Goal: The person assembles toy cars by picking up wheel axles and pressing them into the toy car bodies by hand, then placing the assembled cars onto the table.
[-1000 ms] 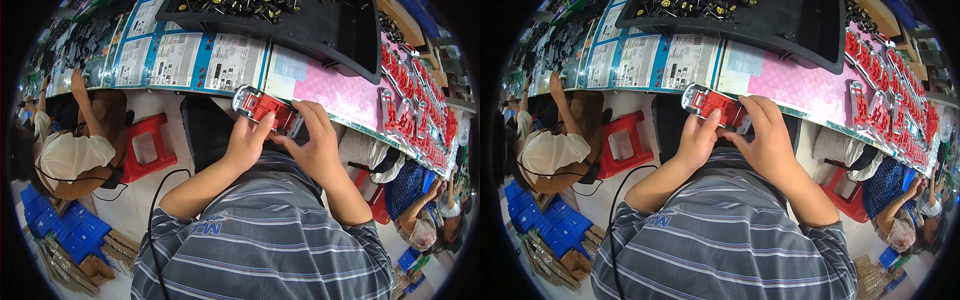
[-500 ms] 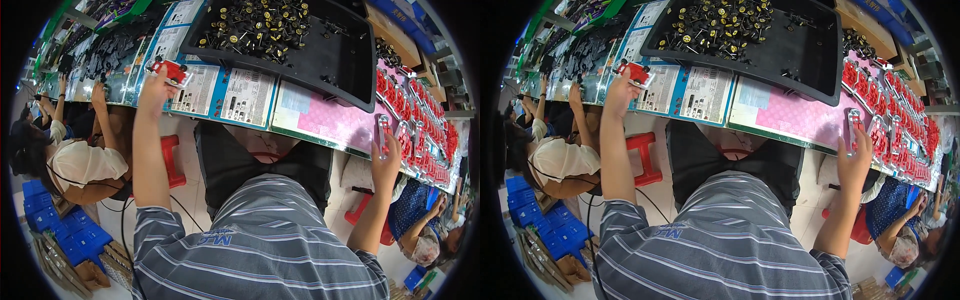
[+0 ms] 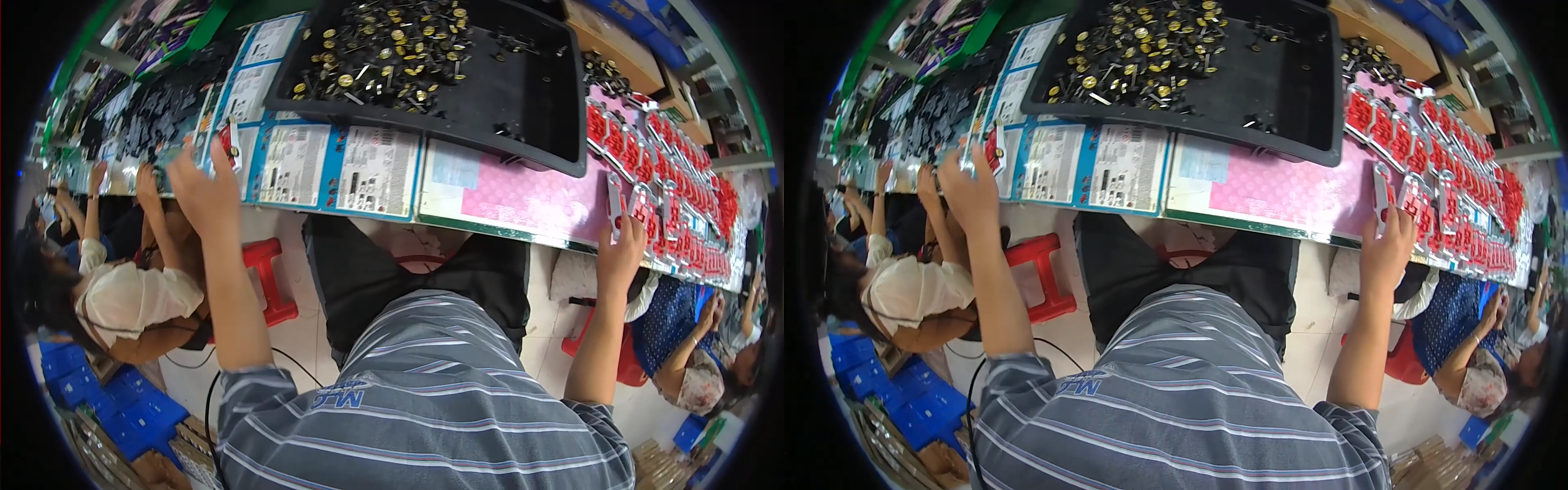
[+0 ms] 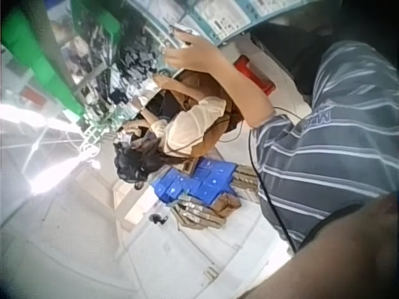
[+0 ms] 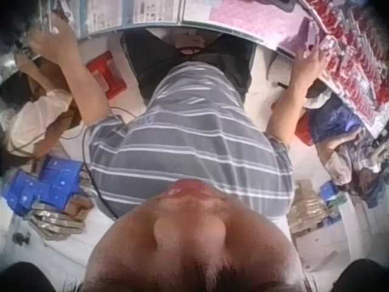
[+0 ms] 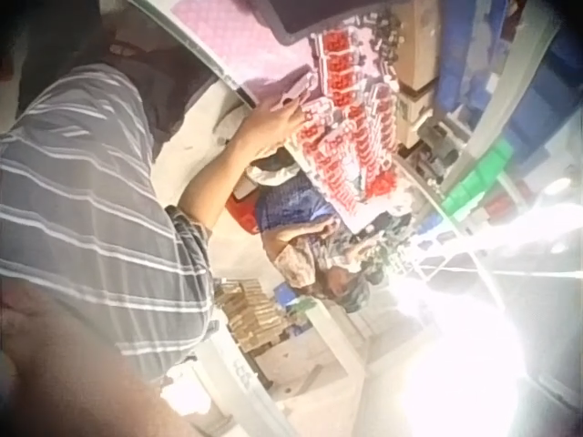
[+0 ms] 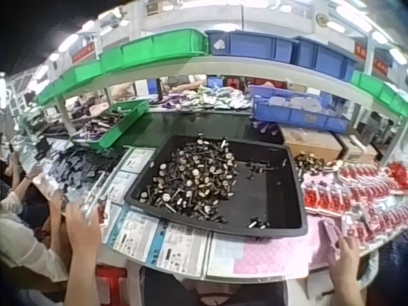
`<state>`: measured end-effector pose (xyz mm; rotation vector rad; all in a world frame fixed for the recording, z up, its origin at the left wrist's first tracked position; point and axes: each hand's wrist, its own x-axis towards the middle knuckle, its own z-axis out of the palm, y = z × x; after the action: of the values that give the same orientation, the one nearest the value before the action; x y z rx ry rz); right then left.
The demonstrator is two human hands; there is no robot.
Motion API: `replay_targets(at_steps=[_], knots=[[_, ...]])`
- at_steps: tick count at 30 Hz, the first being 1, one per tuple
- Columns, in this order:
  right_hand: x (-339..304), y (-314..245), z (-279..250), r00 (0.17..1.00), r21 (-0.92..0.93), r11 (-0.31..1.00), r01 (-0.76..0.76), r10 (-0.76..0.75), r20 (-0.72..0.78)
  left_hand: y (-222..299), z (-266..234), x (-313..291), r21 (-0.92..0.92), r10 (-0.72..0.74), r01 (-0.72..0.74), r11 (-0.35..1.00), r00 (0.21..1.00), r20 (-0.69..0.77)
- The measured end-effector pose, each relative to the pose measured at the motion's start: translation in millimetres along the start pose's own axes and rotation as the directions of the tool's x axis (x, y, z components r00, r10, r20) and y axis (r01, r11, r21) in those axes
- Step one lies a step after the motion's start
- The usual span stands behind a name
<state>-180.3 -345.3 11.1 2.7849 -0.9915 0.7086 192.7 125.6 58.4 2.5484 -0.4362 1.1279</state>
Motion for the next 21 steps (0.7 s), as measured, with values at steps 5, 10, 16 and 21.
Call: replay_targets(at_steps=[5,10,16,21], knots=[[-5.8,-32.4,-18.5,0.994,0.242,0.969,-0.042,0.066,-0.092,132.6,-47.7,-113.4,-0.687,0.128,0.498,0.530,0.754,0.645],[-14.1,-117.2,-86.8,0.971,0.617,0.753,0.227,-0.223,-0.084,220.7,-45.9,-155.0,-0.308,0.636,0.905,-0.294,0.426,0.643],[30.4,-113.4,-104.9,0.827,0.850,0.381,0.364,-0.552,-0.107,220.6,-55.5,-145.0,-0.112,0.541,0.915,-0.387,0.324,0.776],[136.3,-57.1,1.4,0.989,0.580,0.803,0.138,-0.148,-0.031,192.9,-50.1,-145.6,-0.669,0.437,0.742,-0.036,0.614,0.657]])
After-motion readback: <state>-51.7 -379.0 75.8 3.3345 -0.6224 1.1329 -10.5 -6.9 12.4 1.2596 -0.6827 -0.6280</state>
